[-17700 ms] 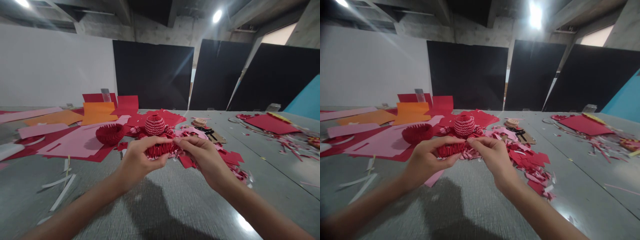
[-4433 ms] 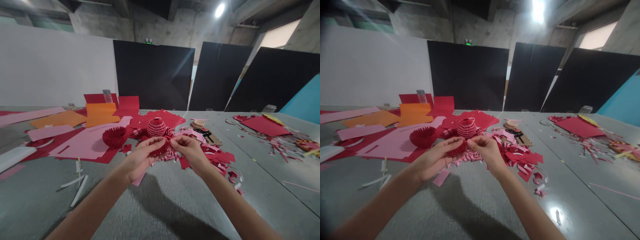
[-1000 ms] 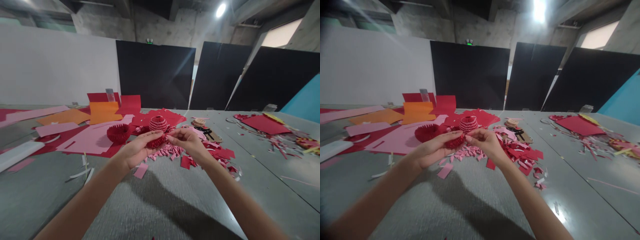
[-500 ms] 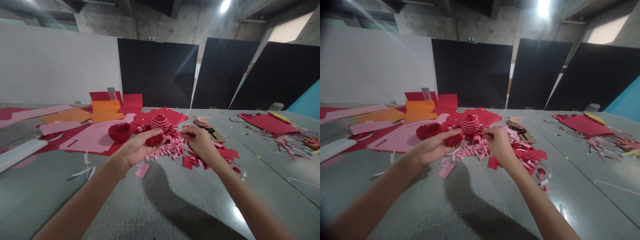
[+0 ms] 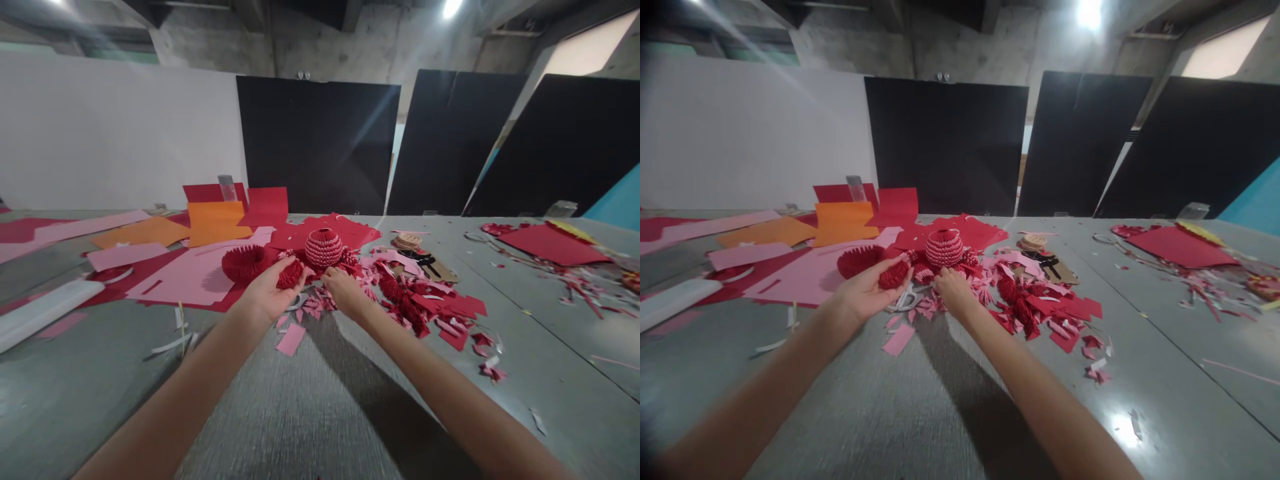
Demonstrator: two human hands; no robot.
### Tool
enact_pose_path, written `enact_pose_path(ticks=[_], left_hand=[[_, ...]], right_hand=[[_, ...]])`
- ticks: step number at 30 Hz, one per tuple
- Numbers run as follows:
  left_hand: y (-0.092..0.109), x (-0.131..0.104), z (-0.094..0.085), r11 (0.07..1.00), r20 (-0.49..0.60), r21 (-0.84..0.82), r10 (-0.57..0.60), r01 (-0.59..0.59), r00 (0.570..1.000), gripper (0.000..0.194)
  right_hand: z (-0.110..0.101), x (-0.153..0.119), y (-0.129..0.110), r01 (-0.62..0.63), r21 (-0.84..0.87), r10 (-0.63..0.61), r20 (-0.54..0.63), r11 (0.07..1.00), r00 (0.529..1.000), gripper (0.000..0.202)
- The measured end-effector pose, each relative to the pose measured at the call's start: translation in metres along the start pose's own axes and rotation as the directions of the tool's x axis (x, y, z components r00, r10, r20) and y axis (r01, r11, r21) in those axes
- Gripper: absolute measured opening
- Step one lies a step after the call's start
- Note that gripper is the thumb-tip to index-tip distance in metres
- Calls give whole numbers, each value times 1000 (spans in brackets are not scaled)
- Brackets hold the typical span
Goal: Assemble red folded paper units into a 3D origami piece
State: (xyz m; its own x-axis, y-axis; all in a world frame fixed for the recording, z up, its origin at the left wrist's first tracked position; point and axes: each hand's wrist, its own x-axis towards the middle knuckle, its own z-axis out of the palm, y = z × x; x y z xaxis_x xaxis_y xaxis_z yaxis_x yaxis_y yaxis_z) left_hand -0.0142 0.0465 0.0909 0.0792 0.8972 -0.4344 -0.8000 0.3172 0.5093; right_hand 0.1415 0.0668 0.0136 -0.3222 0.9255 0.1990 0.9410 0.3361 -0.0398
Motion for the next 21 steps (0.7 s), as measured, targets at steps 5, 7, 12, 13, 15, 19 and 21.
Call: enact_pose_path(ticks=[5, 7, 12, 13, 15, 19, 21], left_hand=[[-7, -3, 1, 999, -12, 23, -22, 22, 1000, 15], [-9, -1, 0, 999, 5, 35, -34, 34, 999, 14], [-11, 4, -3, 996, 25, 66, -62, 60, 998, 13], [-11, 4, -3, 994, 41, 89, -60, 56, 997, 13], [-11, 2, -4, 987, 99, 154, -62, 46, 993, 15], [-15, -8, -5, 958, 242, 286, -102, 30, 965, 11], [-20, -12, -6, 936, 314, 351, -111, -6, 943, 6]], right_hand=[[15, 31, -1, -11, 0, 11, 63, 1000, 998, 35], [19, 35, -1, -19, 22, 17, 55, 1000, 998, 35], [19, 23, 1, -5, 128, 10, -40, 992, 999, 28], [16, 19, 1, -2, 160, 15, -78, 987, 997, 23], [7, 8, 1, -3, 236, 44, -170, 972, 984, 15], [-22, -18, -4, -23, 411, 169, -322, 911, 932, 24], [-37, -32, -6, -13, 491, 213, -354, 871, 911, 22]])
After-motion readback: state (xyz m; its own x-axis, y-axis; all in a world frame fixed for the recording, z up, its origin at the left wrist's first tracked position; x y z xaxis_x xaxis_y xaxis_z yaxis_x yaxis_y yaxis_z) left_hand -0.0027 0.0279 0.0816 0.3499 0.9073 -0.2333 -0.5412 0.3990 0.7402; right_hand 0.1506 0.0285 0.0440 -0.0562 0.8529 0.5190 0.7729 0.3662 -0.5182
